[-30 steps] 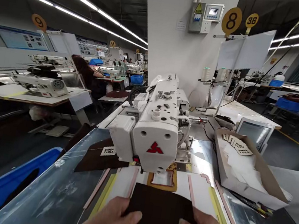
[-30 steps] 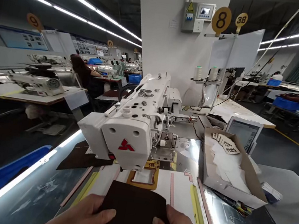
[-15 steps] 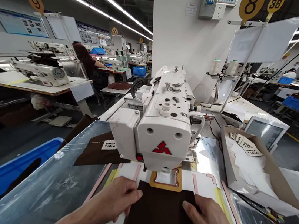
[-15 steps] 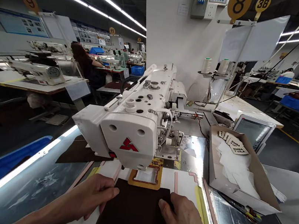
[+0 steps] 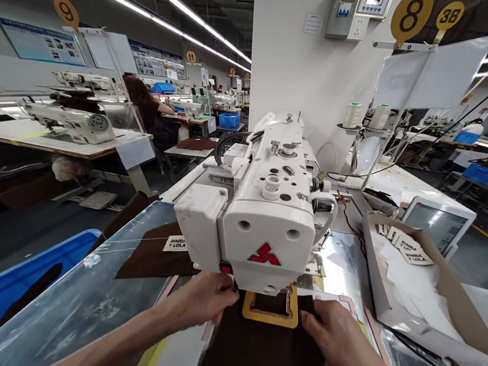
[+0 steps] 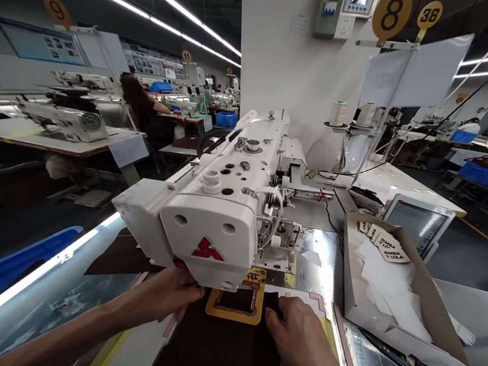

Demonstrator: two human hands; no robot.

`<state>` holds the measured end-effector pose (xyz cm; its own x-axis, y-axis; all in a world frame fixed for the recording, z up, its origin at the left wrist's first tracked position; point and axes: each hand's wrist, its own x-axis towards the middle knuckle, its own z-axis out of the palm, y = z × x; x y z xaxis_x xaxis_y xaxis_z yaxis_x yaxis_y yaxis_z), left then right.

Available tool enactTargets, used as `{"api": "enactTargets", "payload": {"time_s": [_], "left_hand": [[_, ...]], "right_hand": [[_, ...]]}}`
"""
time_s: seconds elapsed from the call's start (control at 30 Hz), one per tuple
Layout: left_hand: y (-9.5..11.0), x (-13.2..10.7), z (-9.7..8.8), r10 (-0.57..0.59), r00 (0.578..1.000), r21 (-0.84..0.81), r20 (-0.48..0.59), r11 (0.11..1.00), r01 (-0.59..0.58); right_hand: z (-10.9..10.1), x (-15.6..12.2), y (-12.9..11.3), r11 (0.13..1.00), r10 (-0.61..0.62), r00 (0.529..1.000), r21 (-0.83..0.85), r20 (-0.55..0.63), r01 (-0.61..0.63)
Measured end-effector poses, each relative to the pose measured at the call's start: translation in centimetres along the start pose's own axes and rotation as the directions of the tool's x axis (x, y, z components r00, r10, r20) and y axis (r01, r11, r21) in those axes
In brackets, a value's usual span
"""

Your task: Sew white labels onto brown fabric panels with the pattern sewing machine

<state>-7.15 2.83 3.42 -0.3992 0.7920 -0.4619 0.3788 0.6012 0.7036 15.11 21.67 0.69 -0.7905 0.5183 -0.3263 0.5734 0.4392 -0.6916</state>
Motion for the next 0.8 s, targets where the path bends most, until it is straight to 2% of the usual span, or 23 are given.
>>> {"api": "enactTargets", "payload": {"time_s": [0.1, 0.2, 0.27, 0.37, 0.53, 0.7, 0.8], "left_hand": [[-0.2, -1.5, 0.0, -0.018, 0.997, 0.003, 0.069, 1.0, 0.018], [-0.8, -3.0, 0.3, -0.09, 0.988, -0.014, 0.127, 0.996, 0.092], [-1.1, -3.5, 0.5, -0.126, 0.984, -0.034, 0.126, 0.991, 0.132], [-1.0, -3.3, 0.4, -0.118, 0.988, -0.041, 0.096, 0.992, 0.123], [-1.0, -2.0, 0.1, -0.065, 0.995, -0.017, 0.07, 0.998, 0.066], [-1.2, 0.5, 0.1, 0.009, 1.0, 0.049, -0.001, 0.999, -0.009], [-1.0, 1.0, 0.1, 0.07, 0.987, 0.156, -0.146, 0.987, -0.047]], "right_hand": [[0.1, -1.3, 0.2, 1.0, -0.018, 0.997, 0.015, 0.072, 0.017], [0.3, -2.5, 0.8, 0.998, -0.022, 0.987, 0.068, 0.157, 0.012], [0.5, -2.8, 1.1, 0.995, -0.021, 0.988, 0.1, 0.152, 0.006], [0.4, -2.4, 1.2, 0.99, 0.0, 0.991, 0.143, 0.131, -0.019], [0.0, -1.5, 0.7, 0.973, 0.043, 0.984, 0.217, 0.174, -0.081], [-0.7, 0.6, 0.4, 0.992, 0.055, 0.994, 0.107, 0.09, -0.065], [-0.7, 1.7, 0.8, 1.0, 0.027, 0.998, 0.004, -0.051, -0.027]]}}
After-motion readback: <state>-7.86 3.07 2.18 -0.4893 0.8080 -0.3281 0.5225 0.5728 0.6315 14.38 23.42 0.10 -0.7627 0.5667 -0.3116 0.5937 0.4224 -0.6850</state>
